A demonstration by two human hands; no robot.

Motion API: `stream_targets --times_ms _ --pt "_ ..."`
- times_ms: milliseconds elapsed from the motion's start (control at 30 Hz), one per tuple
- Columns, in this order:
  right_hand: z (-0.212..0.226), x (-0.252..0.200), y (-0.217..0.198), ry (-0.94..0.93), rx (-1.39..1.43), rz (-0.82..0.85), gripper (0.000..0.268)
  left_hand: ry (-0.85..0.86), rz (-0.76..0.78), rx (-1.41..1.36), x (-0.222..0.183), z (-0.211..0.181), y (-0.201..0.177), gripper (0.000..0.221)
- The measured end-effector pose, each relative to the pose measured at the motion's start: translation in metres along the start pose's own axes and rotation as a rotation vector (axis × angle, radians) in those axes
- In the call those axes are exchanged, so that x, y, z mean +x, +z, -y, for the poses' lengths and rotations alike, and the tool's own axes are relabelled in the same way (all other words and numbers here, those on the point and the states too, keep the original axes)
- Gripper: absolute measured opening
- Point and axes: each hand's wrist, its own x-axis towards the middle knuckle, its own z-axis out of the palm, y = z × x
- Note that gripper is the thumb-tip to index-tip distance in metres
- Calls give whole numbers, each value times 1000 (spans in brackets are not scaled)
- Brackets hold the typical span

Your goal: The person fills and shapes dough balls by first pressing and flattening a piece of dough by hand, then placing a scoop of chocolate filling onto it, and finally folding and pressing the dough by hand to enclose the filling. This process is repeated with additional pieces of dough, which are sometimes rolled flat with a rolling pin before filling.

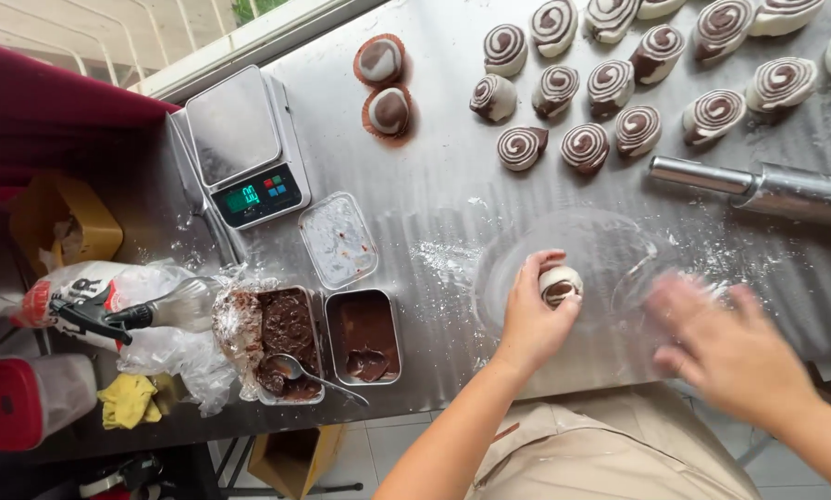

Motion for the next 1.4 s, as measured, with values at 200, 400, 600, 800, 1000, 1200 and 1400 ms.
stream_targets --times_ms 200,400,600,800,1000,1200,1400 --pt "34 48 -19 -46 108 -82 75 436 -122 383 -28 28 -21 69" --pt "46 76 -8 -210 145 -10 77 540 0 620 -50 65 -12 80" --pt "40 83 1 -266 97 33 76 515 12 787 -43 73 0 81" --pt "37 78 1 -265 -31 85 76 546 -90 1080 -47 66 2 79" --pt "27 87 -19 -248 176 48 66 500 -83 721 -51 38 -12 79" --pt "36 100 11 -276 88 66 75 428 -71 653 -18 50 -6 85" --pt "38 103 4 -195 37 153 82 393 -121 714 -21 36 -2 84"
